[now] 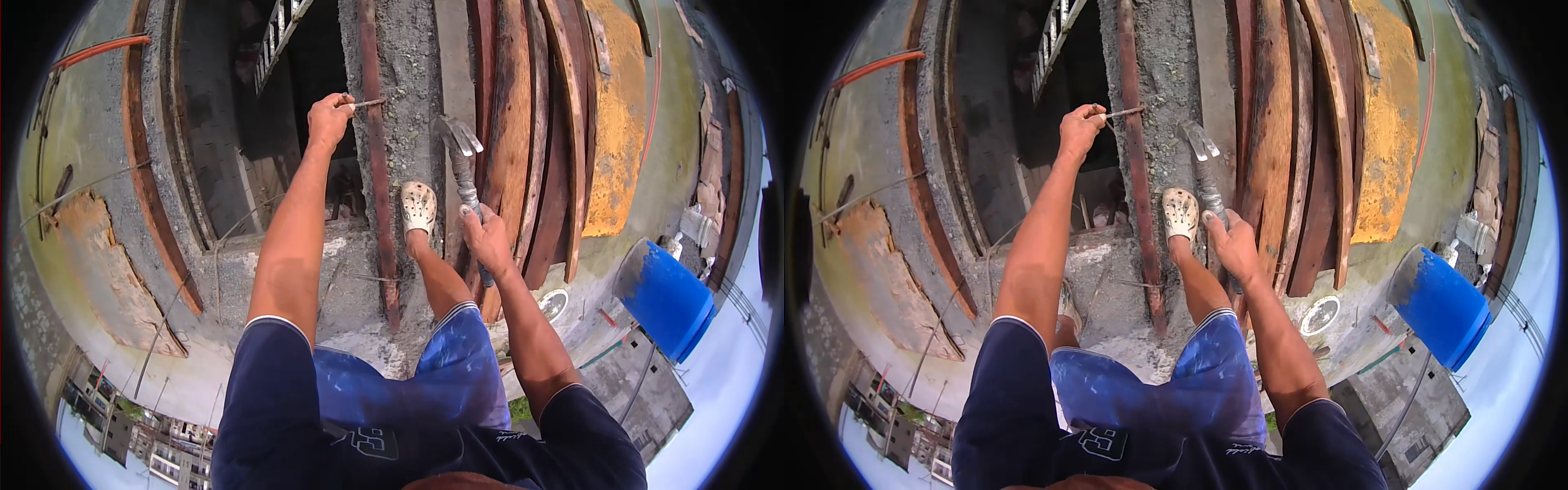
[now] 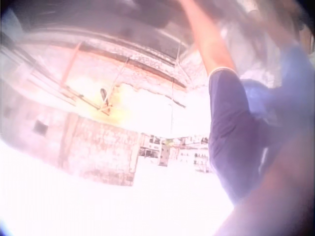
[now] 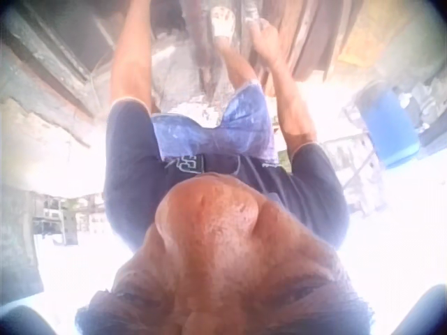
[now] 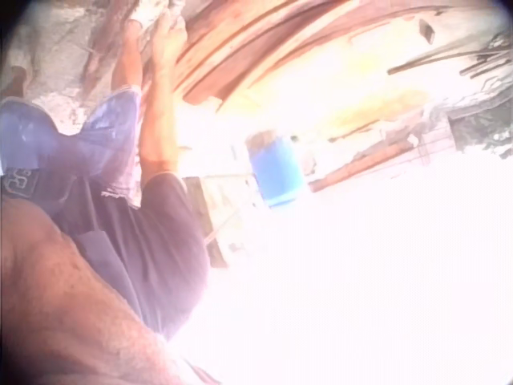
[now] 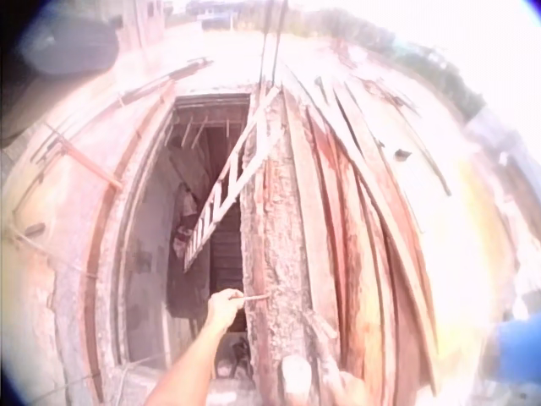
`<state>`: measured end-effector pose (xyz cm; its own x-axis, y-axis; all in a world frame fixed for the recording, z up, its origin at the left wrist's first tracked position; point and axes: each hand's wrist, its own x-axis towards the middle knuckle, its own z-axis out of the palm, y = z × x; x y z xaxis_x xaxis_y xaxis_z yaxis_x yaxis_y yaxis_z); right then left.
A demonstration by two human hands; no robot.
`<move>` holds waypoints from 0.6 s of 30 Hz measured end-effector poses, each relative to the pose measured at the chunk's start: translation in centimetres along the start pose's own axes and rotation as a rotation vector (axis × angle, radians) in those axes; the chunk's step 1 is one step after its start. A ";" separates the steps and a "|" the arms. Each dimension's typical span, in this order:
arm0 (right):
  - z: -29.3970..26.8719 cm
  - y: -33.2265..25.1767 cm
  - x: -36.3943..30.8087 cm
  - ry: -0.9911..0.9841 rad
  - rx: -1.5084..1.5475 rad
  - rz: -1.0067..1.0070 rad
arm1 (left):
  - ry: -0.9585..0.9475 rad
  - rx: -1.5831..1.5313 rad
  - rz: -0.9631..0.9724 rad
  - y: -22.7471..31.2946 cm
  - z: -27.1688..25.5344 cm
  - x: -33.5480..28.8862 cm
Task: The person uses a hammer to pound a length of rebar into a concrete surface, repeatedly striking the metal rod while holding it in place by hand.
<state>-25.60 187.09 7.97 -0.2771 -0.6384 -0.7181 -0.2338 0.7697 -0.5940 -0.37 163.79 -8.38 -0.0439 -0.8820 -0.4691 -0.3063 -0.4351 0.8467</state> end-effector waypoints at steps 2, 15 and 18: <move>0.2 -0.2 1.6 0.023 0.006 -0.014 | 0.022 0.049 -0.038 -1.4 2.6 2.7; 4.5 -0.4 12.0 0.020 0.085 -0.154 | 0.007 0.199 0.246 -7.5 8.6 6.1; 5.2 -0.9 13.1 0.050 -0.027 -0.253 | -0.009 0.260 0.286 -7.8 8.4 6.3</move>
<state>-24.19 178.06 -2.77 -0.2525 -0.8102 -0.5289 -0.3265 0.5859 -0.7417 -6.25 163.10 -20.04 -0.1703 -0.9591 -0.2262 -0.5113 -0.1102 0.8523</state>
